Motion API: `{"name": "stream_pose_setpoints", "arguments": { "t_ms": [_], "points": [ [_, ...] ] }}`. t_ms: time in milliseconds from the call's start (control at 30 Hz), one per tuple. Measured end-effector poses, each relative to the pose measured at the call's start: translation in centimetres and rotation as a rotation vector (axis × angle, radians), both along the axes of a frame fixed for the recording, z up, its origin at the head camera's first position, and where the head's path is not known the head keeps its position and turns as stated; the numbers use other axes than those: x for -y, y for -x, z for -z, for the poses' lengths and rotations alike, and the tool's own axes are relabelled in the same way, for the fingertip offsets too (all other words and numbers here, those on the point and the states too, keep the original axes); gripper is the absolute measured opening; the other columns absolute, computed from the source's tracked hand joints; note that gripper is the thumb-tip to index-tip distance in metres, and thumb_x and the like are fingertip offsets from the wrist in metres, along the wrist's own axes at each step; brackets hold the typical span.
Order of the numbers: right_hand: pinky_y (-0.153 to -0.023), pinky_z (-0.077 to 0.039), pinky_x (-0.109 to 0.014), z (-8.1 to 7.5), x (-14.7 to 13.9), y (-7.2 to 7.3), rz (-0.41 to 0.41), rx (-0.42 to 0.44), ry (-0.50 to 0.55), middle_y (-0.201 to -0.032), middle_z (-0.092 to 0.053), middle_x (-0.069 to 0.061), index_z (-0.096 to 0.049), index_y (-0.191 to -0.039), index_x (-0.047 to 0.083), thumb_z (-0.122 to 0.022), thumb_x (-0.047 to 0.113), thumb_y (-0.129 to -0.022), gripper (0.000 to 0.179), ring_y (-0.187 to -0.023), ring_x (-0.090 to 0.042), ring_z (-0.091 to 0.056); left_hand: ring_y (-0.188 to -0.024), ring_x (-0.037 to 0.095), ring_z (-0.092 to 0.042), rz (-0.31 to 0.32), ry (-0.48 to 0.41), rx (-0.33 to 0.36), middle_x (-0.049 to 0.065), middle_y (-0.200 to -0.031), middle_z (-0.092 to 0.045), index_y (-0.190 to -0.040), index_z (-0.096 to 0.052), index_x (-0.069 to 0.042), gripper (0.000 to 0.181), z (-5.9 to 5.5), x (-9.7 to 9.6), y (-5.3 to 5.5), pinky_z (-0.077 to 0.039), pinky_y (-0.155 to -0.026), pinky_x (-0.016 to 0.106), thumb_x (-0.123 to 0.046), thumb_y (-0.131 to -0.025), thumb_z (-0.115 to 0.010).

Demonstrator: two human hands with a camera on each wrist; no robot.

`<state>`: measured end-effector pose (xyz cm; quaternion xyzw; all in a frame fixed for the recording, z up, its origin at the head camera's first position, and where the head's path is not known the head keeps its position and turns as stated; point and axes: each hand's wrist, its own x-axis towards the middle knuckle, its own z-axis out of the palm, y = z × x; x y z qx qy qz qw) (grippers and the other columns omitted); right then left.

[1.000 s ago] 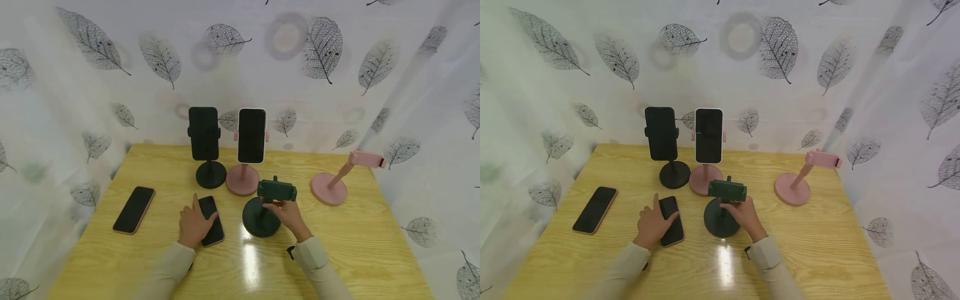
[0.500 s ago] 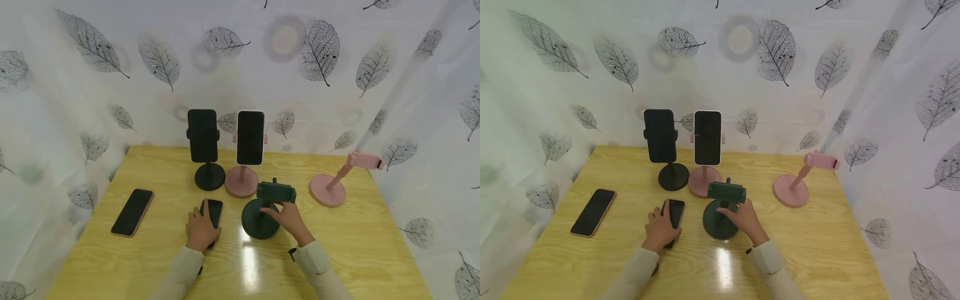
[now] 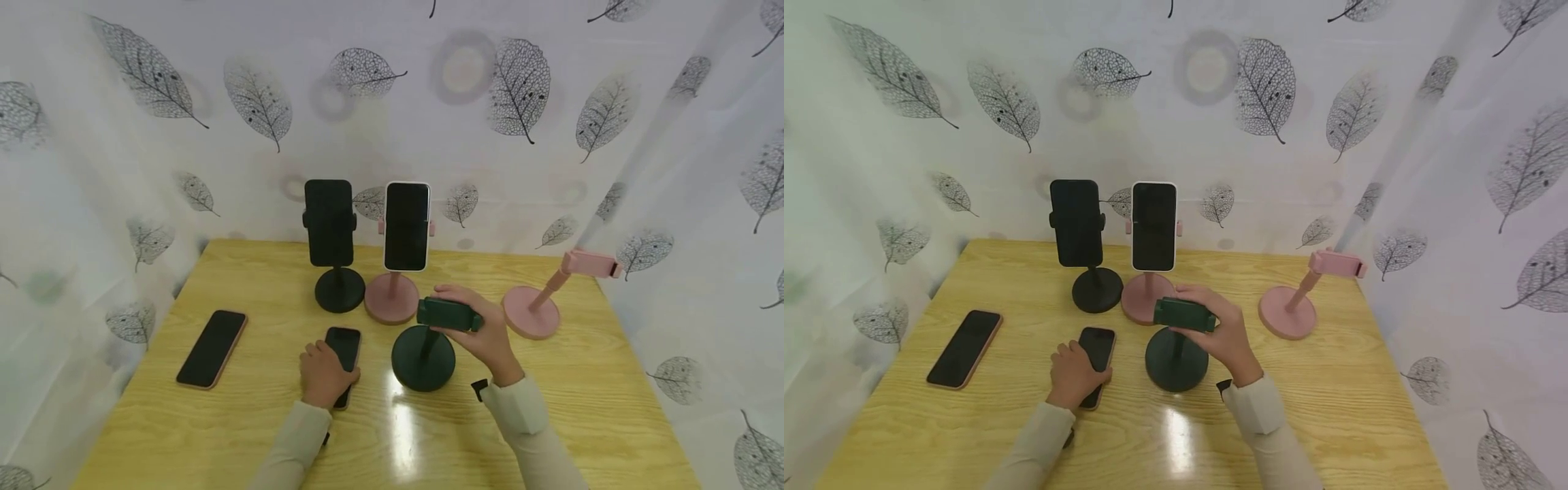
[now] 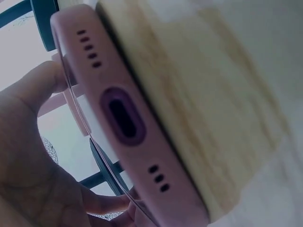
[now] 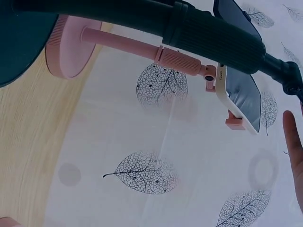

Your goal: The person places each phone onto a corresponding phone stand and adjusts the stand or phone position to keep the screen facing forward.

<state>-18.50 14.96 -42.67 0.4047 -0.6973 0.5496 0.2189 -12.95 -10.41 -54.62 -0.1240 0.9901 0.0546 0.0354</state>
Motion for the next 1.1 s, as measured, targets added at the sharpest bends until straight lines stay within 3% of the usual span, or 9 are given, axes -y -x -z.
{"name": "stream_pose_setpoints", "arguments": {
  "t_ms": [200,467,633,767,933,1033,1100],
  "points": [
    [-0.093,-0.049,-0.023,0.0,0.2,0.1,0.015,-0.062,-0.006,-0.105,-0.066,-0.024,-0.066,-0.109,-0.002,-0.078,0.025,-0.074,0.046,-0.108,-0.013,-0.063,-0.079,0.029,-0.049,0.018,0.024,-0.004,0.022,-0.088,-0.051,-0.106,-0.049,0.014,0.088,0.3,0.1,0.0,-0.042,-0.070,0.041,-0.060,-0.065,-0.072],
    [-0.085,-0.051,-0.019,-0.1,1.0,0.2,0.000,-0.082,0.004,-0.094,-0.065,-0.021,-0.065,-0.105,-0.003,-0.076,0.030,-0.076,0.045,-0.094,-0.009,-0.064,-0.079,0.030,-0.048,0.011,-0.002,-0.007,0.023,-0.089,-0.051,-0.106,-0.048,0.014,0.087,0.4,0.2,0.2,-0.041,-0.071,0.042,-0.058,-0.065,-0.072],
    [-0.083,-0.051,-0.019,-0.1,0.9,0.2,0.007,-0.052,-0.006,-0.093,-0.065,-0.023,-0.065,-0.103,-0.004,-0.076,0.033,-0.076,0.047,-0.094,-0.008,-0.064,-0.078,0.030,-0.048,0.002,-0.017,-0.018,0.023,-0.089,-0.051,-0.105,-0.049,0.014,0.085,0.3,0.1,0.2,-0.041,-0.071,0.042,-0.057,-0.064,-0.073],
    [-0.084,-0.051,-0.020,0.0,0.9,0.0,-0.015,0.021,-0.014,-0.097,-0.064,-0.024,-0.065,-0.105,-0.003,-0.079,0.025,-0.074,0.044,-0.099,-0.005,-0.063,-0.077,0.031,-0.049,-0.007,-0.041,-0.021,0.024,-0.088,-0.051,-0.103,-0.048,0.013,0.083,0.4,0.3,0.2,-0.042,-0.071,0.043,-0.056,-0.064,-0.073],
    [-0.087,-0.051,-0.021,0.1,1.1,-0.2,-0.045,0.101,-0.023,-0.106,-0.064,-0.021,-0.062,-0.111,-0.001,-0.083,0.002,-0.066,0.050,-0.105,-0.005,-0.061,-0.076,0.037,-0.053,-0.062,-0.233,-0.039,0.029,-0.090,-0.049,-0.105,-0.046,0.013,0.080,0.0,1.1,0.3,-0.047,-0.066,0.046,-0.051,-0.065,-0.074],
    [-0.090,-0.050,-0.022,0.3,1.1,-0.5,-0.051,0.144,-0.022,-0.111,-0.064,-0.022,-0.056,-0.119,-0.002,-0.081,-0.008,-0.063,0.062,-0.109,-0.007,-0.060,-0.080,0.039,-0.054,-0.064,-0.391,-0.048,0.030,-0.098,-0.049,-0.114,-0.044,0.012,0.083,-1.3,1.4,0.0,-0.049,-0.067,0.048,-0.050,-0.068,-0.073],
    [-0.094,-0.048,-0.022,0.5,1.1,-0.7,-0.055,0.161,-0.008,-0.117,-0.064,-0.015,-0.050,-0.125,-0.004,-0.079,-0.011,-0.063,0.068,-0.112,-0.008,-0.059,-0.087,0.037,-0.056,-0.047,-0.503,-0.054,0.028,-0.107,-0.049,-0.124,-0.041,0.009,0.085,-3.0,1.2,-0.4,-0.050,-0.072,0.048,-0.051,-0.071,-0.073]
  ]
}}
